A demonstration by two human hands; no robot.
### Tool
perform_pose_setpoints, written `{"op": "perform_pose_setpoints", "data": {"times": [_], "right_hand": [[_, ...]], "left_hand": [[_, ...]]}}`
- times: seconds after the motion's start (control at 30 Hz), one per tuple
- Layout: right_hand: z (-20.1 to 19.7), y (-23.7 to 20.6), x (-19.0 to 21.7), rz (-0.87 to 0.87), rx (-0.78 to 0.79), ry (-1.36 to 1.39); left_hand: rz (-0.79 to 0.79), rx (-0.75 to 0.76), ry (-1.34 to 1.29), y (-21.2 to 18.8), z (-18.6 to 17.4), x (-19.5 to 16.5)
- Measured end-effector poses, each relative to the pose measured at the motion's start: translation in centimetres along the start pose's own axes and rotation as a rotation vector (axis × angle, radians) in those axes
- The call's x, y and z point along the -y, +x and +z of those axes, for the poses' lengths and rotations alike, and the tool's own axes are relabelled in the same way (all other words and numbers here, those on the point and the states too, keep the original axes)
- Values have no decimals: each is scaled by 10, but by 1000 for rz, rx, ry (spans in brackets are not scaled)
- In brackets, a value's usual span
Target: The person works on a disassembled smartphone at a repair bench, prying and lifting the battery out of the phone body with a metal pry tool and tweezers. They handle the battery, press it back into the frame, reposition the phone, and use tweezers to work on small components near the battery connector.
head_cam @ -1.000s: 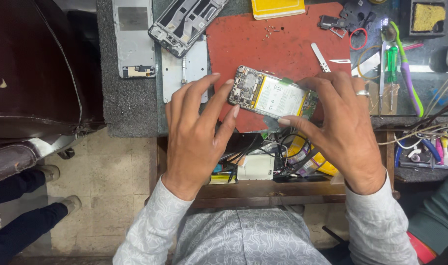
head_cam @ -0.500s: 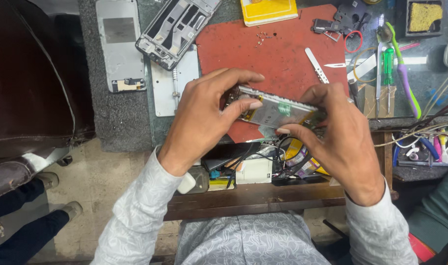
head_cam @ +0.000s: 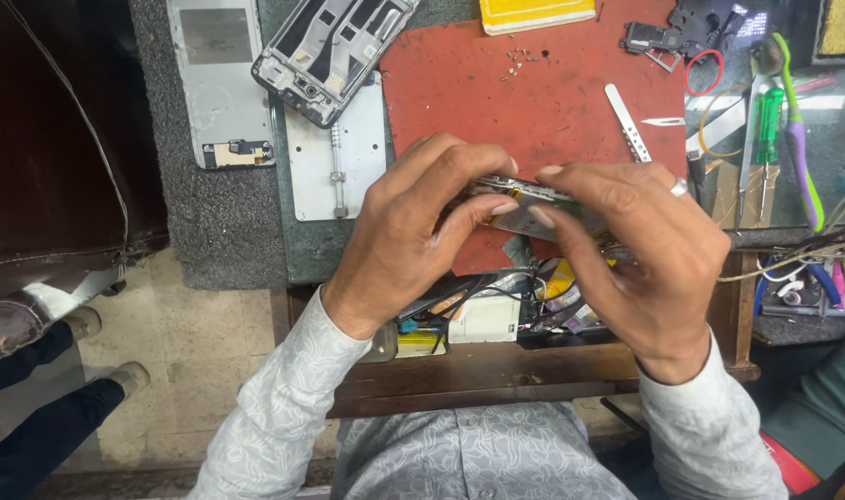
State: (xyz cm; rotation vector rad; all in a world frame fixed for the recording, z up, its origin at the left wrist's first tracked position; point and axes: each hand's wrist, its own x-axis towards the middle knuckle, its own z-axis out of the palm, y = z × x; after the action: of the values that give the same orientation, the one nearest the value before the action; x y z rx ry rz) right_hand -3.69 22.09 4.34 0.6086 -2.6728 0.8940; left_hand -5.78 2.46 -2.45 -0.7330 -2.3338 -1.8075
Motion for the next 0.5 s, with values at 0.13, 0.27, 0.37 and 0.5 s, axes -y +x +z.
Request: {"op": "perform_pose_setpoints", "data": {"times": [0.13, 0.27, 0.37, 0.5], "right_hand": [[2, 4, 1, -19, -5, -15], [2, 4, -1, -32, 3, -30], [2, 3, -2, -38, 3, -42], [2, 3, -3, -40, -7, -53]], "left_hand": [[68, 18, 26, 0, -2, 4], [100, 32, 41, 0, -1, 7], [110, 30, 56, 1, 1, 8], [104, 33, 78, 1, 3, 9]]}}
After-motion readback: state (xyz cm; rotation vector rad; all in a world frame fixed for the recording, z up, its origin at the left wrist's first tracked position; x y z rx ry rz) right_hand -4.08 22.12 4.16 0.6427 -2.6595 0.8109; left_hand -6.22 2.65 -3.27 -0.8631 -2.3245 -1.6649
